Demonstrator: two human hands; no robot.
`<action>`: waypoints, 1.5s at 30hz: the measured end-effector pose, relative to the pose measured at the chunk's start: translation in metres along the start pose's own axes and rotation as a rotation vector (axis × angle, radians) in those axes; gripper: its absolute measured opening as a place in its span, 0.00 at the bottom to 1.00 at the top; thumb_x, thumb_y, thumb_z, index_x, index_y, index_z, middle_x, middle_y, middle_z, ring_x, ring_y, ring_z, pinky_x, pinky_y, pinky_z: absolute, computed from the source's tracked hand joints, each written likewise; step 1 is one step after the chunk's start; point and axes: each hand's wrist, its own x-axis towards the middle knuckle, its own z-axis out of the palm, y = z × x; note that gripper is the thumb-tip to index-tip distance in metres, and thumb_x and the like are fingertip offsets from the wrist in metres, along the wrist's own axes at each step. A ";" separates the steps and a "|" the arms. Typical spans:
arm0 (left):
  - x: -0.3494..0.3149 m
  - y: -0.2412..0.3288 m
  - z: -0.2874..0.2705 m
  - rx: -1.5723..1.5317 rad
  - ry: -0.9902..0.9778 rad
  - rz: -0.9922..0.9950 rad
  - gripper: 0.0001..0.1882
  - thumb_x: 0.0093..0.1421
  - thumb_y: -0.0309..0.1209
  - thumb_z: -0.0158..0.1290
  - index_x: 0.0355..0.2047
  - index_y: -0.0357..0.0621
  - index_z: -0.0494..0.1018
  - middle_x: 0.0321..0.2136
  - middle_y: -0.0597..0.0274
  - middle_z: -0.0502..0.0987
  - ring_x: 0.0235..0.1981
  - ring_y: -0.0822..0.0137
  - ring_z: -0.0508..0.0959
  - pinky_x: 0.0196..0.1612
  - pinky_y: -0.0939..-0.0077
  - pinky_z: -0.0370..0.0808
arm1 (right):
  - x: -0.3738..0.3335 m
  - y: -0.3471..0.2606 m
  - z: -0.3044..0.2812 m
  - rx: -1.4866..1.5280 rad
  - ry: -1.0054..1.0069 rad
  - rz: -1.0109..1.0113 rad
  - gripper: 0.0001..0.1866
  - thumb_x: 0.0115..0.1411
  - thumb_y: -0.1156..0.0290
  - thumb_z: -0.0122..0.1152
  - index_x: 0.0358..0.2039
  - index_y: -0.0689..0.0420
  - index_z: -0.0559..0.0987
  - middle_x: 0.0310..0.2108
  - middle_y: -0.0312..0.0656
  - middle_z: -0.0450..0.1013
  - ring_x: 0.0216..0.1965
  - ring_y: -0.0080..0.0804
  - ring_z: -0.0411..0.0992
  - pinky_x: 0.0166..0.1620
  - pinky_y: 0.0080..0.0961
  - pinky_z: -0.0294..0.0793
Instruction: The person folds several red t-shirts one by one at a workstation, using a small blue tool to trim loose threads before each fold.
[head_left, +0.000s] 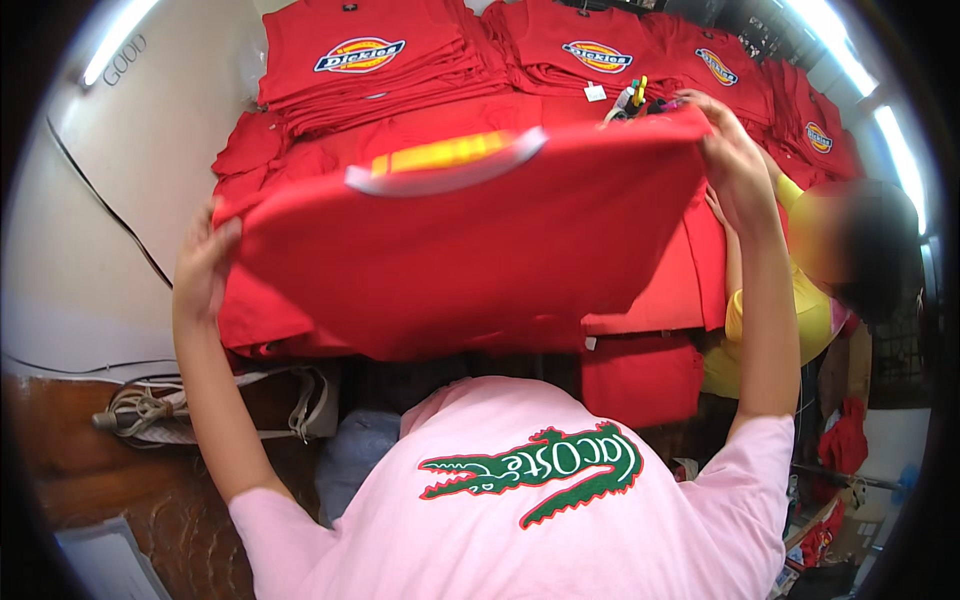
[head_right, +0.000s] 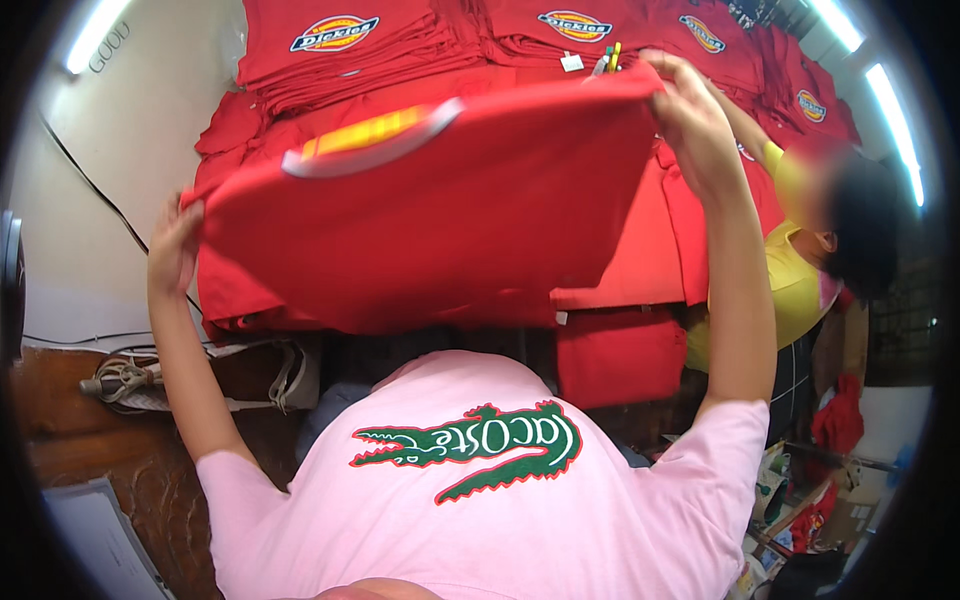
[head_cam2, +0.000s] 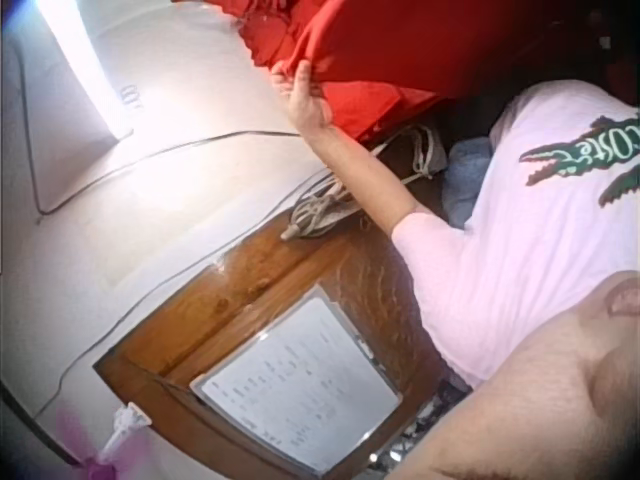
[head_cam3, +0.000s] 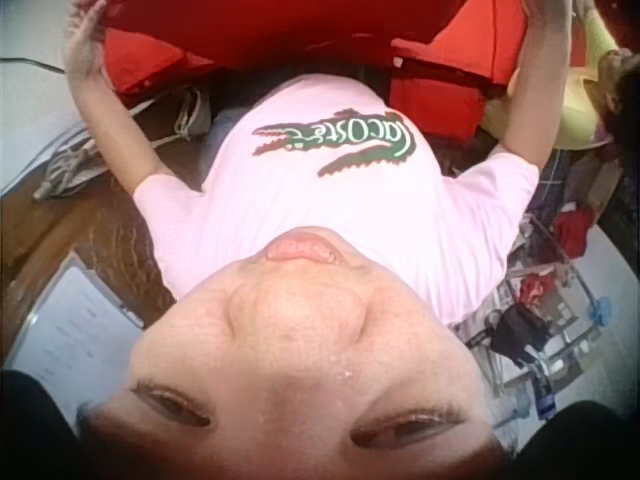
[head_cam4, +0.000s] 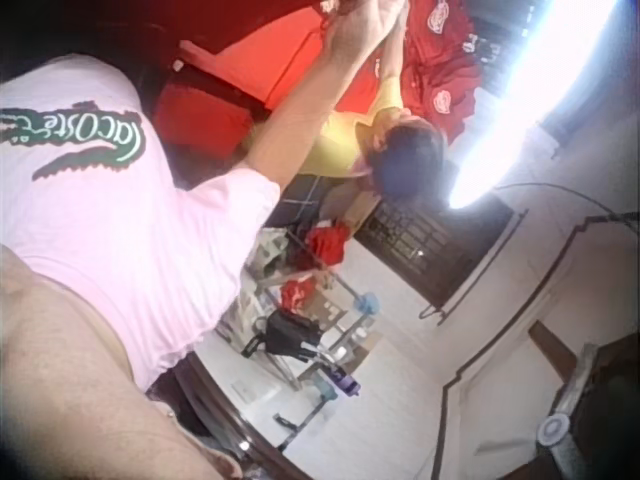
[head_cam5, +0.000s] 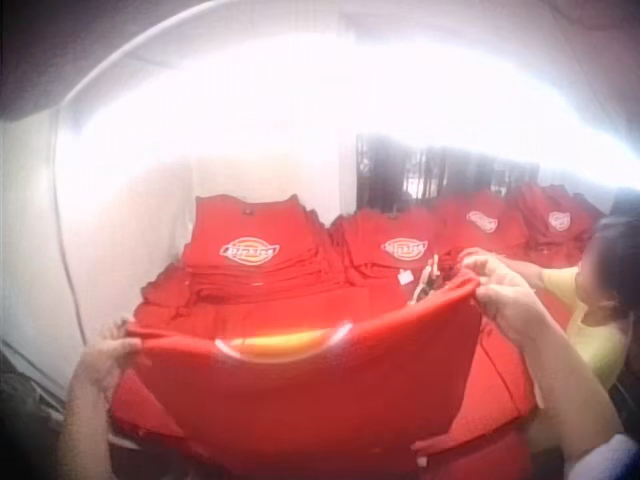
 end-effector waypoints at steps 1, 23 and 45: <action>0.039 0.004 0.010 -0.016 0.052 0.038 0.17 0.67 0.25 0.59 0.55 0.42 0.72 0.43 0.66 0.77 0.46 0.75 0.77 0.54 0.76 0.74 | 0.033 -0.004 0.000 0.027 0.057 0.012 0.22 0.67 0.75 0.54 0.61 0.63 0.70 0.51 0.39 0.75 0.52 0.24 0.73 0.56 0.23 0.71; -0.038 -0.272 0.017 0.275 0.161 -0.471 0.33 0.62 0.27 0.66 0.66 0.37 0.66 0.45 0.55 0.81 0.44 0.71 0.80 0.49 0.78 0.77 | -0.126 0.306 0.046 -0.277 0.325 0.644 0.08 0.63 0.80 0.67 0.43 0.60 0.80 0.33 0.31 0.77 0.37 0.17 0.75 0.44 0.15 0.73; 0.093 -0.282 0.042 0.382 0.299 -0.412 0.27 0.60 0.36 0.69 0.52 0.28 0.76 0.45 0.55 0.81 0.45 0.69 0.80 0.52 0.75 0.75 | 0.060 0.322 0.054 -0.434 0.286 0.617 0.17 0.65 0.63 0.68 0.43 0.67 0.84 0.31 0.37 0.81 0.32 0.21 0.76 0.36 0.21 0.75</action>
